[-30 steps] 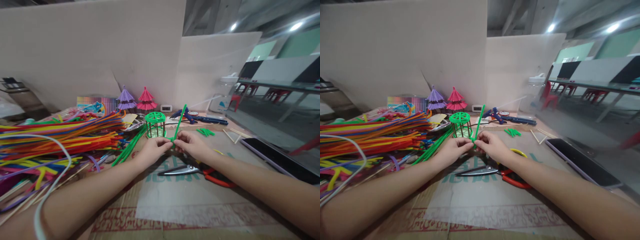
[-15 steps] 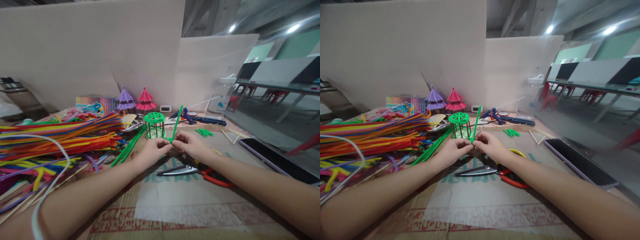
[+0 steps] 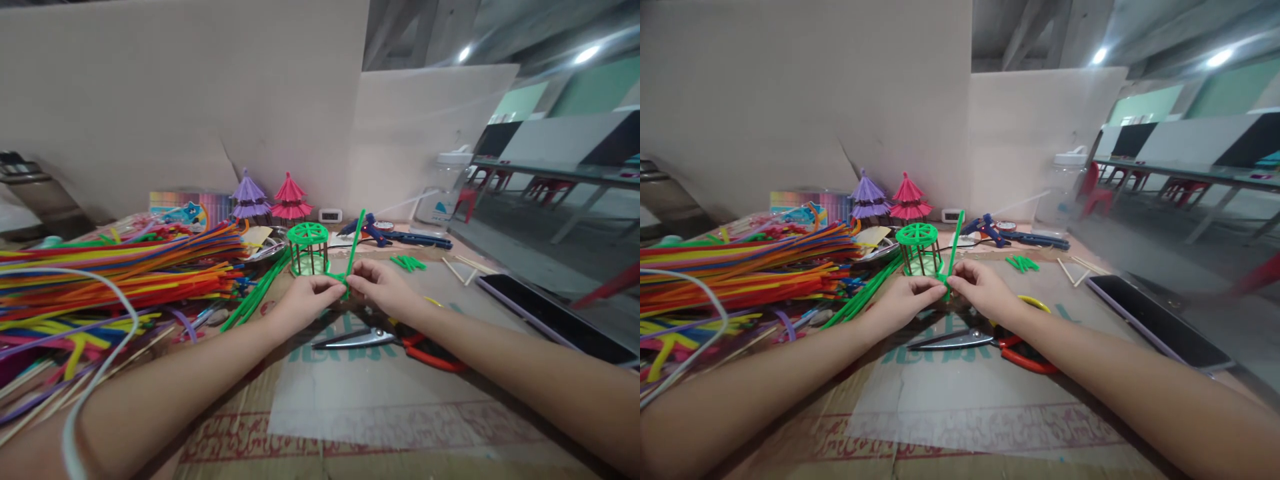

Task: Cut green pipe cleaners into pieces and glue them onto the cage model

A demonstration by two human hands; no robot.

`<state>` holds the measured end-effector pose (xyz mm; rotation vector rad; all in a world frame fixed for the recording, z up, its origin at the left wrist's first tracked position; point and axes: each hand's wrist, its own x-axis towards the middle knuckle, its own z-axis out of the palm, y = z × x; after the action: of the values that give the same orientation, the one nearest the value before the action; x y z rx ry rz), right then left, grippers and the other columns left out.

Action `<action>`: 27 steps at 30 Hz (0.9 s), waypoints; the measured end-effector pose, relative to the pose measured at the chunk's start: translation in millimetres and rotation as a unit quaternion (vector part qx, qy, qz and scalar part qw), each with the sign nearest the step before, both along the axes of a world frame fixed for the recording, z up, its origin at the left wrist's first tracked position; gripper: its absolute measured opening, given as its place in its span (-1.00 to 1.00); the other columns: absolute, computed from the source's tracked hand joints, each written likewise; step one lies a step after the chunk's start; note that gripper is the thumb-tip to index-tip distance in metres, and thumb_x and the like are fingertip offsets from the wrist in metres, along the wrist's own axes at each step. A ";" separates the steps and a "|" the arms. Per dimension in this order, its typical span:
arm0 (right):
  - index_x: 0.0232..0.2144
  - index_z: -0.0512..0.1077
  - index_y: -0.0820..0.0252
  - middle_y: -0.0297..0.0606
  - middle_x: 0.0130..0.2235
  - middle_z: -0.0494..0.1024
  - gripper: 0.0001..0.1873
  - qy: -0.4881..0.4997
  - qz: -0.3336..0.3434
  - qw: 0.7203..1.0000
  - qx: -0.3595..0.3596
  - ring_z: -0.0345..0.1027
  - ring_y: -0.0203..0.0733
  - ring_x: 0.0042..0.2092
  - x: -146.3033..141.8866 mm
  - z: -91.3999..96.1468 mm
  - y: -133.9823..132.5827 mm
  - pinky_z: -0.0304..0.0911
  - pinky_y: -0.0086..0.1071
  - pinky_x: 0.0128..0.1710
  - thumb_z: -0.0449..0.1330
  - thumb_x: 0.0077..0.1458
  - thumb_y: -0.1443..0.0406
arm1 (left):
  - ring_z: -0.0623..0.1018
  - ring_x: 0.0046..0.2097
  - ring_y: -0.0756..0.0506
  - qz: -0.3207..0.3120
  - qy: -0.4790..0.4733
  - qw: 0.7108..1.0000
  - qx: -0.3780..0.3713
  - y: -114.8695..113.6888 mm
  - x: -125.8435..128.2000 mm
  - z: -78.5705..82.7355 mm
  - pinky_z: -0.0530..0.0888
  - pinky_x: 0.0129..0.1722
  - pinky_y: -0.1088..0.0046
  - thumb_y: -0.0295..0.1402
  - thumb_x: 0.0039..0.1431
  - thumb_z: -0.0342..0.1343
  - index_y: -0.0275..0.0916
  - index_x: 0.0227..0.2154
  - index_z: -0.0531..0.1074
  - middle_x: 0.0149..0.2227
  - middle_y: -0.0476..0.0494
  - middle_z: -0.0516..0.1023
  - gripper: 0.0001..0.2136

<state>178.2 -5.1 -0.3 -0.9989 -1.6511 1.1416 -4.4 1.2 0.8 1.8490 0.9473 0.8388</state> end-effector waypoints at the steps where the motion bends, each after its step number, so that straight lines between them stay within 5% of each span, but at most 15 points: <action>1: -0.48 0.26 0.15 -0.48 -0.57 0.29 -0.62 -0.001 0.001 1.000 0.003 0.13 -0.38 -0.54 0.4 -0.6 0.4 0.03 -0.44 -0.55 0.22 -0.01 0.00 | 0.49 -0.35 -0.04 0.000 0.000 1.000 0.001 0.3 -0.3 -0.2 0.38 -0.31 0.47 -0.17 0.13 0.11 -0.32 -0.38 0.58 -0.39 -0.10 0.60 -0.71; 27: -0.43 0.26 0.14 -0.46 -0.51 0.29 -0.67 -0.017 0.010 1.000 0.012 0.17 -0.35 -0.50 -2.0 -6.1 0.7 0.09 -0.42 -0.52 0.21 0.02 0.03 | 0.50 -0.36 -0.03 0.004 0.028 1.000 -0.015 -0.1 -0.6 0.9 0.37 -0.33 0.49 -0.21 0.11 0.13 -0.32 -0.39 0.57 -0.39 -0.11 0.61 -0.74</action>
<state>176.2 -4.5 -6.4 -0.9938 -1.7001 1.1217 -5.1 1.1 1.7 1.8525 0.9978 0.7789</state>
